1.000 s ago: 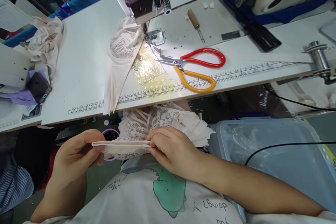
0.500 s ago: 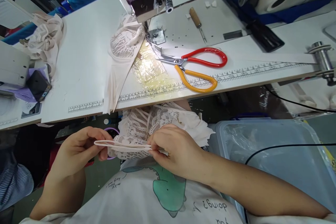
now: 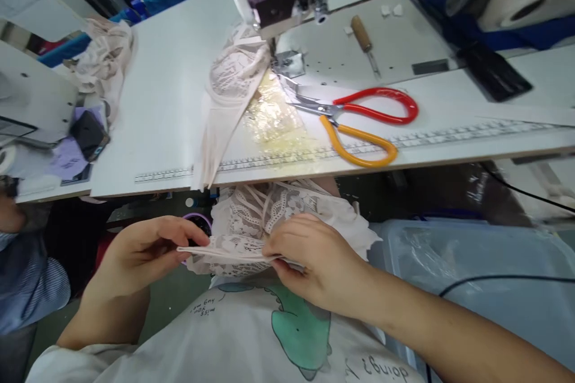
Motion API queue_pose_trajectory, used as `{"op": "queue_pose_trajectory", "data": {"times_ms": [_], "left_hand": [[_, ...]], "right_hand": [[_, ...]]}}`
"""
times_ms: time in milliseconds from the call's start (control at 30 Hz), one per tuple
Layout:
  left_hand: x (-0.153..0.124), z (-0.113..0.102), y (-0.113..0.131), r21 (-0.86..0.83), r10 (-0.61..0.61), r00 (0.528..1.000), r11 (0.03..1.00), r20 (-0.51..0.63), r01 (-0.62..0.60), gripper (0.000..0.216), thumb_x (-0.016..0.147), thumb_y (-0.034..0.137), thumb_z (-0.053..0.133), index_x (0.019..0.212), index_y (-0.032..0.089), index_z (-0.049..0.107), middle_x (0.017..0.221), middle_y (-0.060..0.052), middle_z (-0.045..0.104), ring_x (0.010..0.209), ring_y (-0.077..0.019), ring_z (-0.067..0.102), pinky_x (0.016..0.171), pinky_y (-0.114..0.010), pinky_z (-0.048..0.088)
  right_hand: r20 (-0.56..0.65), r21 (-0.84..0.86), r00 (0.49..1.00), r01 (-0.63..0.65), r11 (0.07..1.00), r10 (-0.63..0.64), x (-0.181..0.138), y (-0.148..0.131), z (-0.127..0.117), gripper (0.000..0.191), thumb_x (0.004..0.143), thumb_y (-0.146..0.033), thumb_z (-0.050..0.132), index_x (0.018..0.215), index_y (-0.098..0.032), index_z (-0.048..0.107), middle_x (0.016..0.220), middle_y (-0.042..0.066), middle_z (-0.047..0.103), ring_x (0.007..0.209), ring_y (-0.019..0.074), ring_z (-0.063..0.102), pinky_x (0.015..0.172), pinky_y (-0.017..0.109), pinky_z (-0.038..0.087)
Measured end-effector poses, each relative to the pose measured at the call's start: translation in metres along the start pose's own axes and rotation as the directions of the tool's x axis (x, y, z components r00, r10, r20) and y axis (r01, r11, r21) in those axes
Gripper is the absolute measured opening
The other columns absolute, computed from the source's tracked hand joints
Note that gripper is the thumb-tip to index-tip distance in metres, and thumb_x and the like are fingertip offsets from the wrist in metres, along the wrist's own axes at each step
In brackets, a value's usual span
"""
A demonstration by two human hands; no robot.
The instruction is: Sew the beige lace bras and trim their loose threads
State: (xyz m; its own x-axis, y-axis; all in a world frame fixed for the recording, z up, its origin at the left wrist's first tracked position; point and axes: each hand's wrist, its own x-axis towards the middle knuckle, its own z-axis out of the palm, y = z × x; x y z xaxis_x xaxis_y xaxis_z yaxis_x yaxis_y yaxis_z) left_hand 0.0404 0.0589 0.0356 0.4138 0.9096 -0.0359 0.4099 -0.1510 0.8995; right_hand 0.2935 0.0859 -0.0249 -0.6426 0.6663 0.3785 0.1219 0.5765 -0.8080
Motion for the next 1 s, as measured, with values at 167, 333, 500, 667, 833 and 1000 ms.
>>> {"op": "queue_pose_trajectory", "data": {"times_ms": [167,333,500,667,833,1000], "left_hand": [[-0.002,0.003,-0.002,0.100,0.078,0.996,0.992,0.039,-0.082,0.015,0.078,0.006,0.055,0.076,0.018,0.045,0.088,-0.009,0.070,0.071,-0.0125,0.062,0.057,-0.020,0.047],[-0.009,0.016,-0.014,-0.202,-0.075,0.995,0.975,0.072,0.088,0.015,0.080,0.007,0.049,0.080,0.018,0.039,0.097,-0.012,0.068,0.050,-0.0061,0.058,0.044,-0.017,0.045],[-0.006,0.028,-0.014,-0.281,-0.153,0.987,0.950,-0.053,0.132,0.014,0.078,0.016,0.056,0.077,0.018,0.042,0.079,-0.005,0.062,0.058,-0.0093,0.056,0.049,-0.021,0.045],[0.000,0.028,-0.010,-0.096,-0.035,0.993,0.995,-0.108,0.025,0.019,0.074,0.012,0.060,0.089,0.017,0.050,0.076,-0.001,0.057,0.067,-0.0110,0.052,0.064,-0.025,0.045],[0.007,0.040,-0.006,-0.191,0.062,0.980,0.977,-0.191,-0.099,0.021,0.077,0.009,0.051,0.095,0.017,0.043,0.077,-0.002,0.052,0.071,-0.0123,0.052,0.066,-0.026,0.046],[0.022,0.066,-0.006,-0.213,0.120,0.925,0.955,-0.360,-0.207,0.029,0.079,0.009,0.045,0.105,0.017,0.037,0.077,-0.001,0.045,0.068,-0.0115,0.046,0.062,-0.025,0.044]], "right_hand": [[0.019,-0.153,0.997,0.074,0.985,-0.072,-0.008,0.008,-0.001,0.017,0.082,-0.011,0.049,0.090,-0.023,0.058,0.078,0.003,0.067,0.071,0.0166,0.064,0.063,0.028,0.051],[0.100,-0.243,0.991,0.114,0.963,-0.092,-0.028,0.023,0.000,0.019,0.079,-0.016,0.056,0.097,-0.022,0.061,0.089,0.005,0.067,0.081,0.0194,0.064,0.072,0.031,0.053],[0.108,-0.187,0.994,0.042,0.981,-0.022,-0.033,0.021,0.000,0.021,0.077,-0.017,0.058,0.096,-0.025,0.061,0.086,0.005,0.067,0.080,0.0217,0.064,0.067,0.033,0.056],[0.077,-0.171,0.997,0.003,0.985,0.010,-0.036,0.018,-0.002,0.021,0.075,-0.014,0.060,0.093,-0.026,0.061,0.083,0.005,0.066,0.079,0.0222,0.064,0.065,0.032,0.057],[0.105,-0.096,0.988,-0.107,0.990,0.117,-0.050,0.030,-0.001,0.023,0.078,-0.011,0.058,0.096,-0.024,0.058,0.090,0.006,0.062,0.084,0.0218,0.062,0.069,0.032,0.054],[0.101,-0.009,0.944,-0.314,0.949,0.313,-0.053,0.035,0.002,0.009,0.083,-0.017,0.055,0.090,-0.022,0.056,0.084,0.004,0.059,0.075,0.0189,0.059,0.063,0.030,0.051]]}}
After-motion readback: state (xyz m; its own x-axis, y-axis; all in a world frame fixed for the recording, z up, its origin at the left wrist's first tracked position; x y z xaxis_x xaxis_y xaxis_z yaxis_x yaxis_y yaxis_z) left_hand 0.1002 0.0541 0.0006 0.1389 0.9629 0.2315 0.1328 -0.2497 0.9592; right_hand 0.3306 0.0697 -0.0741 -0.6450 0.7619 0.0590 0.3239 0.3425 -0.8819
